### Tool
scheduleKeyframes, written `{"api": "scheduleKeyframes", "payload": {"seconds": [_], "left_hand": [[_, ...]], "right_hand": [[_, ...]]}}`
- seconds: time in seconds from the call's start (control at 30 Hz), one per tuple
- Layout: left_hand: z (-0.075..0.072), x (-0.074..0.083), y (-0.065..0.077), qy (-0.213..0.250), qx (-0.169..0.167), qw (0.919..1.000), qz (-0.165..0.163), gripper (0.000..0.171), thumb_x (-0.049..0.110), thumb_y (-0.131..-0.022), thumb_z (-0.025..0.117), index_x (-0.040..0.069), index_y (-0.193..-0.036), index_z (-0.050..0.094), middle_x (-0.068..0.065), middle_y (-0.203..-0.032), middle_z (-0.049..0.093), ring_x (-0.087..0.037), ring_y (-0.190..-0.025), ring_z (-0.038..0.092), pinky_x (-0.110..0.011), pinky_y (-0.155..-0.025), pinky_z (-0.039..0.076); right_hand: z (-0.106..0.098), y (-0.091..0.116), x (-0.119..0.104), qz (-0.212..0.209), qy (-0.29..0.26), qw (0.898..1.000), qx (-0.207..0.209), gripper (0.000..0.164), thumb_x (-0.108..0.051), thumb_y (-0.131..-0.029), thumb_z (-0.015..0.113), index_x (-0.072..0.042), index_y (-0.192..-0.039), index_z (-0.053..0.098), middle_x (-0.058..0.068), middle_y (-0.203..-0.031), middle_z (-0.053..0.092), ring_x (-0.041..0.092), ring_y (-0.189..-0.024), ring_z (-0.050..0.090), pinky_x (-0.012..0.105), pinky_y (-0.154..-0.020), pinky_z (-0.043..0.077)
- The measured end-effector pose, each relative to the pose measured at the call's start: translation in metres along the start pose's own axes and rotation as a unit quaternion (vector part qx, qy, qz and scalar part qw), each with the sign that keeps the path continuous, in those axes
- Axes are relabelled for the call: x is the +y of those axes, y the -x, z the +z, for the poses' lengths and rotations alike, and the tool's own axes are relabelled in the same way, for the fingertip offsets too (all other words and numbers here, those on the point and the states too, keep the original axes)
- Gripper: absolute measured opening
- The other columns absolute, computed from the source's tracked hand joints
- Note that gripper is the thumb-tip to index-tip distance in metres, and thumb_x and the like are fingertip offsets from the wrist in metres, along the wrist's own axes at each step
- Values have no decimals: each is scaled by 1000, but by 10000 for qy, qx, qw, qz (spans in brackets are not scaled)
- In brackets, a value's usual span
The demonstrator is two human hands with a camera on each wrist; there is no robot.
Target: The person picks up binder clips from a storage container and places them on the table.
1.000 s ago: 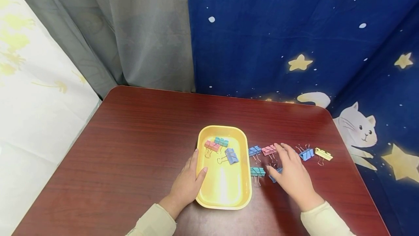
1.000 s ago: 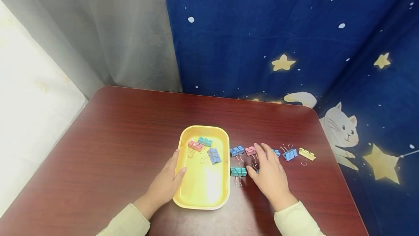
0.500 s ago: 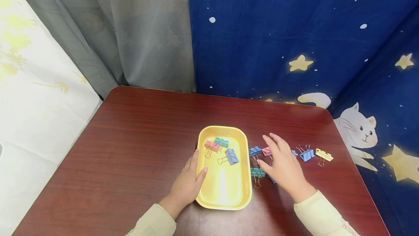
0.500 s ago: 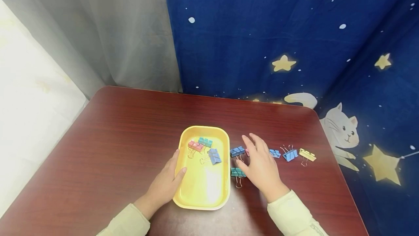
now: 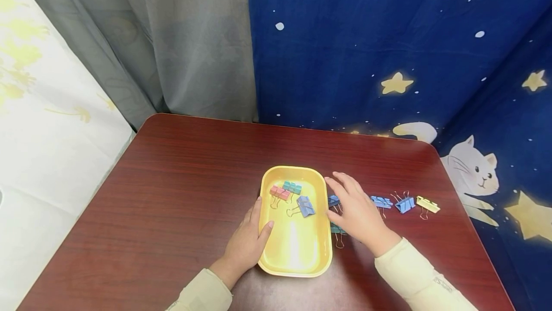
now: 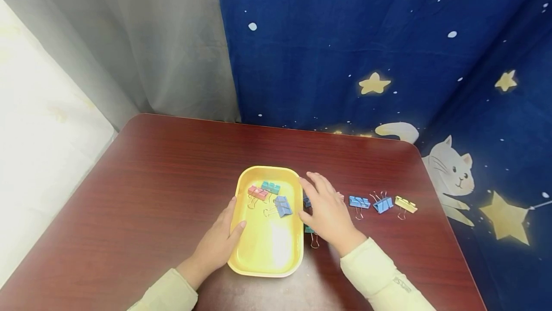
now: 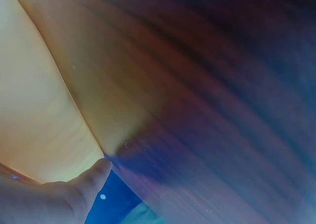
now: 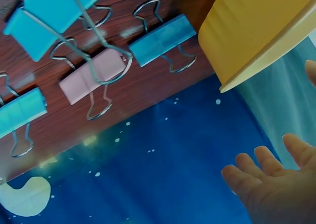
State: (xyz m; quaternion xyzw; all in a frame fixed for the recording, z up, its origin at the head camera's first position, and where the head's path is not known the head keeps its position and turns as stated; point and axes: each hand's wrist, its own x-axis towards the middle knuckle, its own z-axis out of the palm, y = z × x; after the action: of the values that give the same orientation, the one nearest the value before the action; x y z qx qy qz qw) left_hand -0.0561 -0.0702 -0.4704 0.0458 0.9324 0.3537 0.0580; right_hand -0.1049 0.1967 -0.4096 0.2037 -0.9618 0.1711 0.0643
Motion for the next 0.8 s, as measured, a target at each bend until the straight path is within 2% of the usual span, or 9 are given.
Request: {"api": "scheduleKeyframes", "payload": {"seconds": [0.17, 0.4, 0.6, 0.8], "left_hand": [[1, 0, 0, 16, 31, 10000, 19, 67, 38, -101, 45, 8, -154, 17, -25, -148, 37, -40, -134, 40, -57, -104, 37], [2, -2, -2, 33, 14, 10000, -15, 68, 39, -101, 45, 9, -155, 16, -24, -149, 36, -39, -135, 39, -57, -105, 36], [2, -2, -3, 68, 4, 10000, -18, 68, 39, -101, 45, 9, -155, 16, -23, -150, 35, -38, -136, 38, -56, -105, 36], [2, -1, -3, 104, -22, 9999, -48, 68, 39, -101, 46, 10, -155, 16, -23, -150, 35, -38, -136, 38, -56, -105, 36]], "right_hand": [[5, -6, -4, -199, -5, 9997, -143, 79, -24, -73, 85, -10, -141, 48, 14, -145, 41, 33, -134, 37, 60, -89, 48], [14, -14, -6, -732, 17, 9970, -266, 75, -23, -72, 84, -7, -137, 51, 15, -141, 45, 31, -132, 40, 47, -99, 46], [19, -21, -11, -933, 35, 9942, -533, 73, -26, -72, 85, -9, -136, 53, 14, -138, 48, 31, -128, 46, 47, -99, 46], [25, -26, -12, -1044, 63, 9910, -838, 70, -22, -73, 84, -10, -135, 54, 12, -136, 51, 31, -124, 51, 47, -95, 49]]}}
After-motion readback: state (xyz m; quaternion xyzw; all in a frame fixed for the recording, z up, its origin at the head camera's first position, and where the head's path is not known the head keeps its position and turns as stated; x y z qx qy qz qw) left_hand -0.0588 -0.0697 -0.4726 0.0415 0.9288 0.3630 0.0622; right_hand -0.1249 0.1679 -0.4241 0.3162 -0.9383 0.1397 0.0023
